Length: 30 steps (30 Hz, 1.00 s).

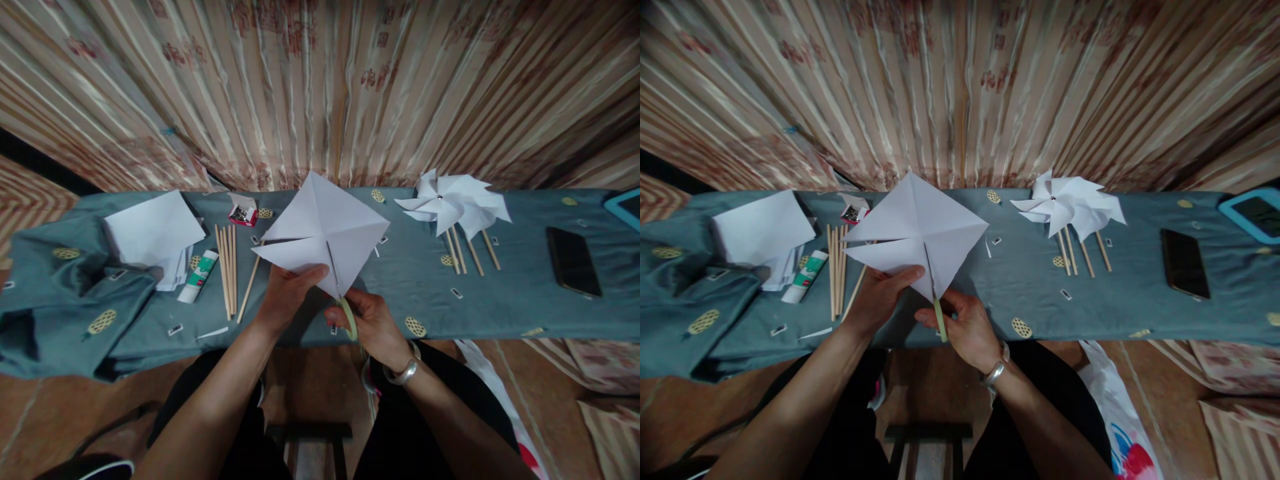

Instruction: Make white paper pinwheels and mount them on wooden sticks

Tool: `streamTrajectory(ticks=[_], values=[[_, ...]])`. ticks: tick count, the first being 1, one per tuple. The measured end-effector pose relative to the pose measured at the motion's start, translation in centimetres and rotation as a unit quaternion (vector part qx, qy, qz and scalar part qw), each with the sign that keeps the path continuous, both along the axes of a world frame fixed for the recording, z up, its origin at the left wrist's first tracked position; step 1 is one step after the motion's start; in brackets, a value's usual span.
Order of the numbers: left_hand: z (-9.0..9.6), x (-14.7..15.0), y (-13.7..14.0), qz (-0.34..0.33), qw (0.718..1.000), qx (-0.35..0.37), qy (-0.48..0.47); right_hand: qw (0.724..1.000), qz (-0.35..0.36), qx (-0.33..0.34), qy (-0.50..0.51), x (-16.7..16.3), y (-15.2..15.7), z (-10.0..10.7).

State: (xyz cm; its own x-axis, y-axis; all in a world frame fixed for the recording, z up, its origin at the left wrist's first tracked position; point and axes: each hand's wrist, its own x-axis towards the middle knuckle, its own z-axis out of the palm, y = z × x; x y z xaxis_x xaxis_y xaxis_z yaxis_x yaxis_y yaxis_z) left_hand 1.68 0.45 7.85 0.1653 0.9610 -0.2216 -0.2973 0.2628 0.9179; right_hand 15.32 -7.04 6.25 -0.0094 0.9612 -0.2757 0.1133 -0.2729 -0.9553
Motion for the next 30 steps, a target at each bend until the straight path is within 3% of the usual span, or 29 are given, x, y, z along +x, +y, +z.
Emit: streamTrajectory(ticks=[9, 15, 23, 26, 30], values=[[-0.5, -0.4, 0.4, -0.002, 1.000, 0.005, -0.004, 0.998, 0.066, 0.012, -0.020, 0.3, -0.3, 0.1], [-0.2, -1.5, 1.7, 0.053, 0.998, 0.029, -0.033, 0.992, 0.119, -0.005, -0.031, 0.8, -0.5, 0.7], [-1.2, -3.3, 2.7, 0.095, 0.994, 0.036, -0.032, 0.981, 0.192, -0.020, -0.036, 4.8, -0.6, 1.3], [-1.6, -3.5, 2.6, 0.073, 0.997, 0.020, -0.021, 0.992, 0.122, -0.006, -0.037, 6.4, -0.4, 1.4], [-1.8, -3.4, 2.2, 0.030, 0.999, 0.008, 0.032, 0.995, -0.078, 0.059, -0.014, 7.2, 0.1, 1.0]])
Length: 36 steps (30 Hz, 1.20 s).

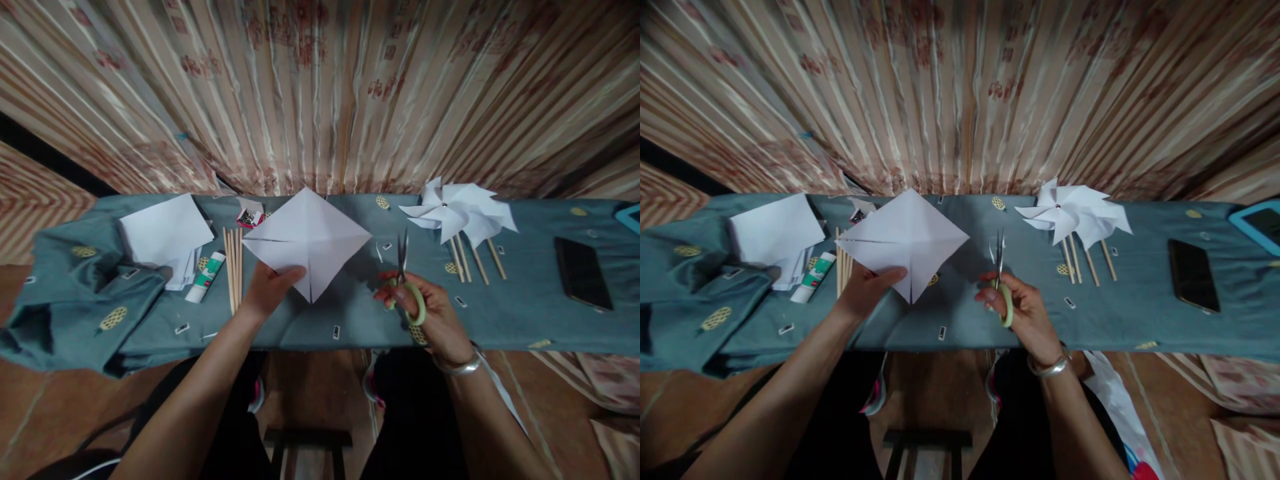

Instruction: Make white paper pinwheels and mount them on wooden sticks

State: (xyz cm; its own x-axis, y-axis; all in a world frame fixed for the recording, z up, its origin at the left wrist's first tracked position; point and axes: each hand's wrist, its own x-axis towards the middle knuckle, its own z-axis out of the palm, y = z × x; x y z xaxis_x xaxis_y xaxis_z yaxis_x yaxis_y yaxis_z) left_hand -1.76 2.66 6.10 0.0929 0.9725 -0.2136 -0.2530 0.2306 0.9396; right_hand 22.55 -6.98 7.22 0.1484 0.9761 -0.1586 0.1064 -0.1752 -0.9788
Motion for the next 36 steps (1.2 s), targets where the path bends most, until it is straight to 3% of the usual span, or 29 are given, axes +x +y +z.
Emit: streamTrajectory(ticks=[3, 6, 12, 18, 24, 27, 32, 36], values=[[-0.1, 0.2, -0.3, -0.052, 0.998, 0.002, 0.028, 0.995, -0.084, 0.047, 0.029, 0.2, 0.5, -0.1], [-0.4, 0.5, -0.7, -0.108, 0.993, 0.009, 0.050, 0.991, -0.119, 0.057, 0.016, 0.2, 1.3, 0.0], [-0.5, 0.9, -1.3, -0.172, 0.983, -0.036, 0.059, 0.995, -0.099, 0.019, 0.012, -0.9, 2.5, -0.5], [-0.6, 0.5, -1.5, -0.142, 0.987, -0.055, 0.057, 0.989, -0.110, -0.038, 0.094, -2.5, 2.2, -1.0], [0.6, 0.7, -1.8, -0.069, 0.993, -0.075, -0.065, 0.975, -0.175, 0.033, 0.131, -2.3, 2.0, -1.4], [1.3, 1.5, -2.4, -0.072, 0.984, -0.091, -0.135, 0.962, -0.199, 0.071, 0.172, -2.2, 2.4, -1.3], [1.6, 3.6, -3.8, -0.087, 0.981, -0.098, -0.140, 0.950, -0.212, 0.091, 0.212, -3.6, 2.8, -0.7], [1.6, 4.6, -3.8, -0.018, 0.987, -0.097, -0.127, 0.948, -0.204, 0.077, 0.233, -4.8, 2.9, -0.4]])
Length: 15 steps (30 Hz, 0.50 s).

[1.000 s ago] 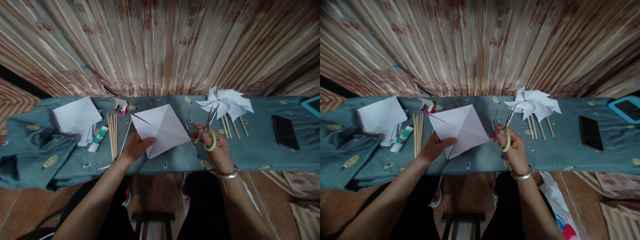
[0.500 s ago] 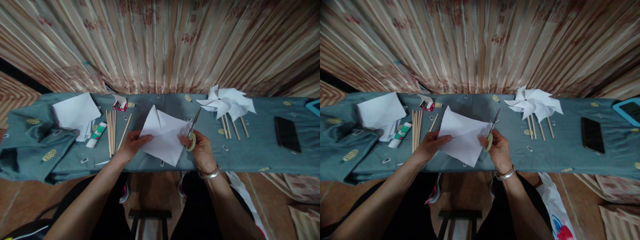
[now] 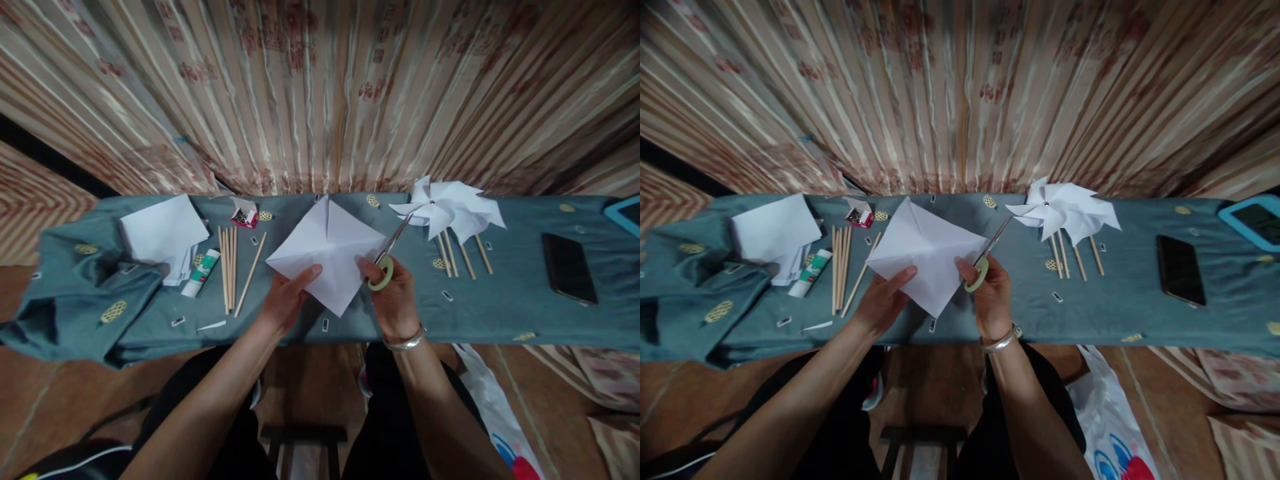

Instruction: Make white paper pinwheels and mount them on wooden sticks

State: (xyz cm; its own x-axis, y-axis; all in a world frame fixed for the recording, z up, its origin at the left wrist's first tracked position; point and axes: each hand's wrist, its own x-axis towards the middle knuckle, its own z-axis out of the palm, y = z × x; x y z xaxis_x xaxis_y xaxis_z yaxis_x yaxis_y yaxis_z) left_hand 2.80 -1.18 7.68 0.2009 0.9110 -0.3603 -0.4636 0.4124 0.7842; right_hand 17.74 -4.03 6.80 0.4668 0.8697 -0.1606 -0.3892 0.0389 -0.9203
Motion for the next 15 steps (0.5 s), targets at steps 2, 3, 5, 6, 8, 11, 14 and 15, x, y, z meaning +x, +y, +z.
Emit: streamTrajectory(ticks=[2, 3, 5, 6, 8, 11, 14, 15], values=[[0.0, 0.0, 0.4, 0.032, 0.999, 0.002, 0.008, 1.000, 0.014, 0.000, -0.008, -0.2, -0.1, 0.0], [0.0, -0.2, 0.6, 0.042, 0.999, 0.006, 0.011, 0.999, 0.025, -0.001, -0.020, -0.1, -0.1, 0.0], [0.1, -0.6, 1.2, 0.061, 0.998, 0.017, 0.015, 0.997, 0.049, -0.010, -0.052, 0.0, -0.5, 0.1], [0.2, -0.8, 1.5, 0.072, 0.997, 0.022, 0.017, 0.996, 0.065, -0.016, -0.067, 0.0, -0.7, 0.2], [0.4, -1.3, 2.2, 0.093, 0.995, 0.038, 0.017, 0.990, 0.103, -0.025, -0.091, 0.1, -1.2, 0.3], [0.9, -2.0, 3.1, 0.119, 0.990, 0.080, 0.005, 0.975, 0.182, -0.031, -0.122, 0.0, -2.0, 0.7], [1.1, -2.5, 3.8, 0.134, 0.984, 0.115, -0.004, 0.950, 0.270, -0.035, -0.153, -0.2, -2.7, 0.9], [1.1, -2.6, 3.9, 0.137, 0.983, 0.121, -0.005, 0.941, 0.296, -0.038, -0.159, -0.4, -2.9, 0.9]])
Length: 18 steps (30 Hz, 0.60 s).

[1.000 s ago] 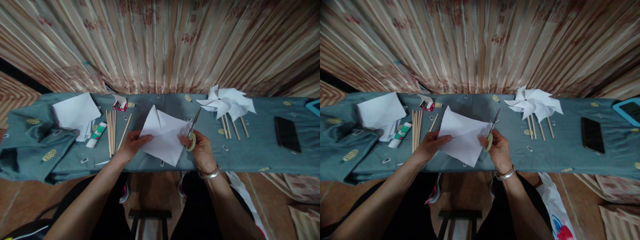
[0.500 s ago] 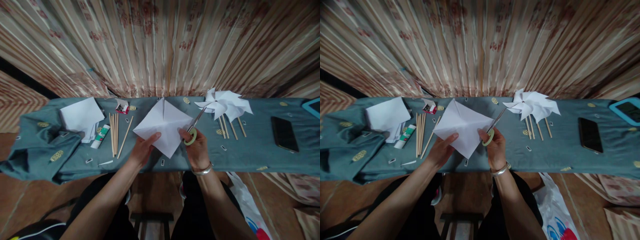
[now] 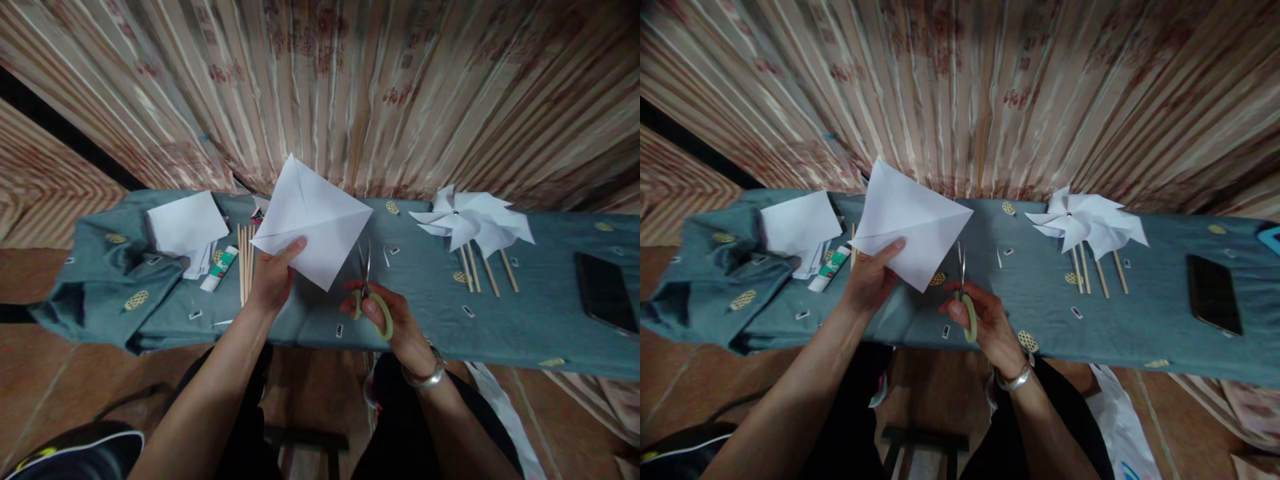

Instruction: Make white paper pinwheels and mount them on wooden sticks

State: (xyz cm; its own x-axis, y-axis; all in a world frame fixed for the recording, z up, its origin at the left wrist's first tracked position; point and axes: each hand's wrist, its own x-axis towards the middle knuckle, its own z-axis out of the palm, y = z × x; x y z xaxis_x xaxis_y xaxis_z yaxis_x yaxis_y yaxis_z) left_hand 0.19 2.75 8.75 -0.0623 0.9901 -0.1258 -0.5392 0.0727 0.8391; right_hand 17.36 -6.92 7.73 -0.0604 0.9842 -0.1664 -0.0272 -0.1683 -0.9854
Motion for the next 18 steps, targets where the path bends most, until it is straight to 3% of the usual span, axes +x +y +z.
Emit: streamTrajectory(ticks=[7, 18], values=[[-0.4, -0.5, 0.4, 0.016, 1.000, 0.016, -0.010, 0.992, 0.119, -0.021, -0.026, -1.8, -1.3, -0.7], [-0.6, -0.1, 0.0, 0.013, 1.000, 0.007, -0.011, 0.990, 0.130, -0.049, -0.030, -2.3, -1.1, -0.6]])
